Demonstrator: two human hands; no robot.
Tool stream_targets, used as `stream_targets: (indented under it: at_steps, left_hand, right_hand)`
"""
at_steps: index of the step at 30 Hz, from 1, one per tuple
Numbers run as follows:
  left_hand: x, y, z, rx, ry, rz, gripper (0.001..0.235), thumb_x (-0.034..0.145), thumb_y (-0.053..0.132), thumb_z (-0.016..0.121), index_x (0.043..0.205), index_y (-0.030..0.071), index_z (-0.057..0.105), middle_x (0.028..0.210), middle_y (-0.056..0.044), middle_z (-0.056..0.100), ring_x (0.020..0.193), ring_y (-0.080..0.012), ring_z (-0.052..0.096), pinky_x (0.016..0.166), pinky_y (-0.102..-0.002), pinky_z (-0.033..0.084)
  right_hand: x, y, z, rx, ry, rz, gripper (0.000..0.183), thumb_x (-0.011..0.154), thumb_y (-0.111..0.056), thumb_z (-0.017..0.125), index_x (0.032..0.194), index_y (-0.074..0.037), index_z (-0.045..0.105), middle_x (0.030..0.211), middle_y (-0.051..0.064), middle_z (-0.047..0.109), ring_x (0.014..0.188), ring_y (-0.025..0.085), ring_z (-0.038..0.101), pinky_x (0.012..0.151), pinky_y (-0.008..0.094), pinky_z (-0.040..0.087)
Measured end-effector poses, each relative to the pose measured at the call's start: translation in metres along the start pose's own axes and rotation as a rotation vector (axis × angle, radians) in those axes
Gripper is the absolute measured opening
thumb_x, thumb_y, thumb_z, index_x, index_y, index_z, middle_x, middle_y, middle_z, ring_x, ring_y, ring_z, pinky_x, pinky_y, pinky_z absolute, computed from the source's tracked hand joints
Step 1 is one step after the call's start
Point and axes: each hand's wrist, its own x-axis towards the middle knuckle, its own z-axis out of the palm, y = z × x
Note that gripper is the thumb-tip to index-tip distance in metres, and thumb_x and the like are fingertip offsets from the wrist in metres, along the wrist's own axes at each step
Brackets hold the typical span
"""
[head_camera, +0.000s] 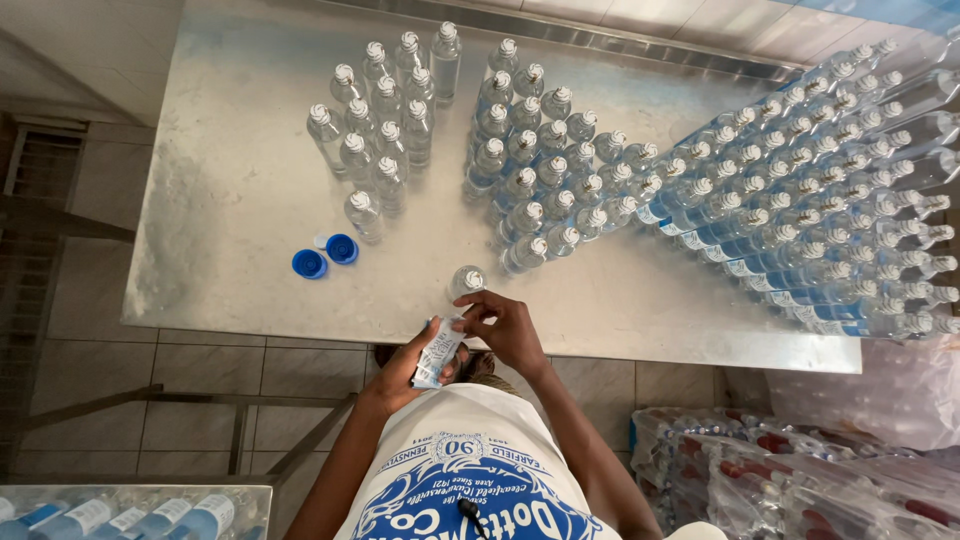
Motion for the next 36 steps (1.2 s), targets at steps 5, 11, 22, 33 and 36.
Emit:
stream_targets:
  at_steps: [5,11,22,33,36]
  left_hand:
    - [0.012,-0.007,-0.015,-0.029,0.031,0.036,0.062,0.106,0.062,0.063,0.129,0.006,0.073,0.093,-0.020,0.077,0.067,-0.0206,0.068,0.060,-0.030,0.054]
    - [0.018,0.001,-0.023,-0.012,0.077,0.103,0.066,0.108,0.062,0.060,0.134,0.003,0.071,0.103,-0.018,0.079,0.070,-0.0185,0.070,0.060,-0.031,0.054]
    - [0.038,0.002,-0.058,-0.015,0.070,0.148,0.082,0.110,0.066,0.053,0.156,-0.002,0.056,0.108,-0.015,0.075,0.071,-0.0154,0.068,0.057,-0.029,0.052]
    - [0.043,0.008,-0.066,-0.016,0.077,0.130,0.085,0.109,0.066,0.054,0.159,-0.002,0.054,0.107,-0.014,0.074,0.071,-0.0153,0.067,0.057,-0.029,0.053]
    - [0.044,0.008,-0.067,-0.006,0.086,0.129,0.085,0.108,0.067,0.054,0.158,-0.003,0.055,0.108,-0.014,0.074,0.071,-0.0153,0.067,0.057,-0.029,0.052]
  right_hand:
    - [-0.001,-0.017,-0.008,-0.092,0.041,-0.106,0.040,0.087,-0.004,0.091,0.125,-0.010,0.083,0.088,0.010,0.086,0.086,0.019,0.082,0.093,0.038,0.065]
    - [0.017,-0.018,-0.018,-0.129,0.117,-0.156,0.034,0.094,-0.004,0.085,0.126,-0.016,0.085,0.103,0.010,0.088,0.109,0.021,0.082,0.106,0.040,0.058]
    - [0.040,0.026,-0.026,-0.180,0.253,-0.231,0.029,0.103,-0.007,0.075,0.125,-0.022,0.086,0.119,0.005,0.086,0.119,0.026,0.078,0.109,0.044,0.058]
    - [0.020,0.012,-0.020,-0.274,0.049,-0.096,0.098,0.090,-0.011,0.088,0.172,-0.005,0.034,0.161,0.034,0.054,0.150,0.054,0.048,0.131,0.069,0.034]
    - [0.033,0.035,-0.013,-0.275,0.131,-0.080,0.114,0.084,-0.026,0.095,0.175,-0.013,0.028,0.157,0.026,0.061,0.150,0.048,0.052,0.131,0.063,0.036]
